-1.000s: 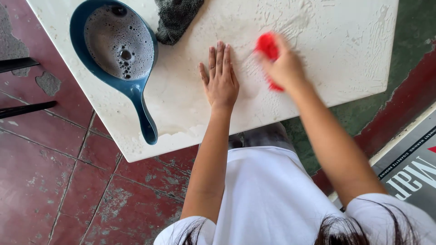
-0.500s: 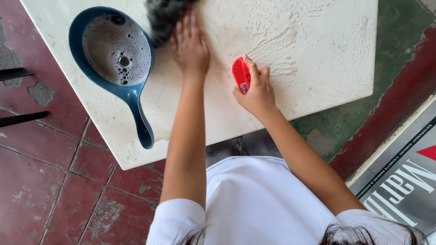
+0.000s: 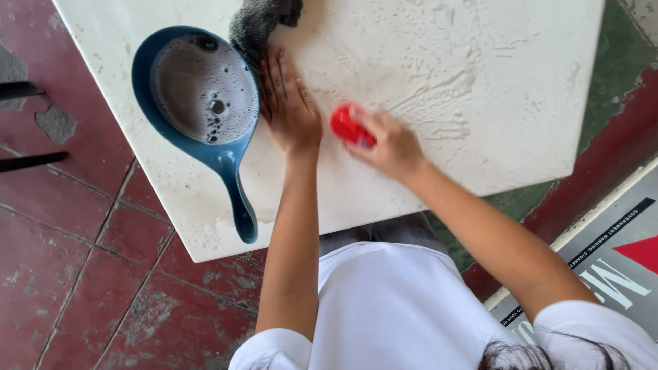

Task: Scrubbing a white table with a red brush and soapy water to clean it.

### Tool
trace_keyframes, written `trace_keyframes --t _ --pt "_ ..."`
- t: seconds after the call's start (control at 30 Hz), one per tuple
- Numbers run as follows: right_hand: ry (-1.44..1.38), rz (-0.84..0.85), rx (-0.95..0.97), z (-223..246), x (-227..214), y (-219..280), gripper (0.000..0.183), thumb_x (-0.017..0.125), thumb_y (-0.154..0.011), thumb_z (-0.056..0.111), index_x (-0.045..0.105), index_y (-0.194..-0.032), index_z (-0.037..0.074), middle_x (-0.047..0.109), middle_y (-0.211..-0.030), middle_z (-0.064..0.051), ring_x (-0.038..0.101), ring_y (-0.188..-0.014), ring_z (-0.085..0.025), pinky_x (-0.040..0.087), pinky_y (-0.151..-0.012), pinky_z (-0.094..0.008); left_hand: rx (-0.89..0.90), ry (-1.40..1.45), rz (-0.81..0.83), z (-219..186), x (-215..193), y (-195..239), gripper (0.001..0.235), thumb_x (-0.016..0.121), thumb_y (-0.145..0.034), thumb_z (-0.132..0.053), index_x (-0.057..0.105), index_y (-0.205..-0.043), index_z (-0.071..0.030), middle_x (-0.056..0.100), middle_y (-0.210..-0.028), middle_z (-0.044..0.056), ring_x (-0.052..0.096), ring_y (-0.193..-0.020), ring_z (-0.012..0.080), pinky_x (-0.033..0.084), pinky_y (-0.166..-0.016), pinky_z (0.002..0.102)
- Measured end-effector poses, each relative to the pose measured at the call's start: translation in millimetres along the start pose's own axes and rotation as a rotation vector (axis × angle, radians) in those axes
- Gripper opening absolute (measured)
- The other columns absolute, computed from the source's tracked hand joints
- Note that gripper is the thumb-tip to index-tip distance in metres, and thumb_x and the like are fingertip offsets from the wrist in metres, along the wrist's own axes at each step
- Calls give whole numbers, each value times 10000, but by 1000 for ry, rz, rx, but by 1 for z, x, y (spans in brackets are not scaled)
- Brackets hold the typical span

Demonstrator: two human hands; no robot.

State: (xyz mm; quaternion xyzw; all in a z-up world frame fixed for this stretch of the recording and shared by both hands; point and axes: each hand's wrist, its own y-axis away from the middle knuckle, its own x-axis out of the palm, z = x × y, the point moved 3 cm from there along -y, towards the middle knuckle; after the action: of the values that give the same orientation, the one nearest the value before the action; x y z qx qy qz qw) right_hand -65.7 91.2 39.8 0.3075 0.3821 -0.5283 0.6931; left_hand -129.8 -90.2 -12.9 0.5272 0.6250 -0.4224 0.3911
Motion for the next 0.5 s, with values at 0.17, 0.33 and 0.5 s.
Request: trace_keyframes --t 0.17,0.33,0.5 --pt "-103 -178 84 -15 6 -94 629 900 -947 367 601 -1378 20 696 -1103 -173 730 -908 -329 618 -771 -405 -40 54 58 -5 -1 -8 526 421 -1124 -210 327 -1637 -142 314 -1713 25 261 -1615 218 166 -1347 414" --pt "-47 -230 69 28 -1 -8 686 878 -835 291 603 -1425 73 689 -1209 -205 717 -1035 -359 607 -847 -409 -17 45 71 -11 -10 -20 547 435 -1082 -178 344 -1619 -121 317 -1699 27 253 -1604 233 157 -1335 424" --pt "-69 -174 202 1 1 -63 628 889 -911 332 613 -1406 61 712 -1178 -178 736 -983 -323 613 -807 -400 -14 48 41 -12 -4 -18 540 450 -1078 -154 369 -1612 -127 330 -1695 14 263 -1604 225 155 -1345 422"
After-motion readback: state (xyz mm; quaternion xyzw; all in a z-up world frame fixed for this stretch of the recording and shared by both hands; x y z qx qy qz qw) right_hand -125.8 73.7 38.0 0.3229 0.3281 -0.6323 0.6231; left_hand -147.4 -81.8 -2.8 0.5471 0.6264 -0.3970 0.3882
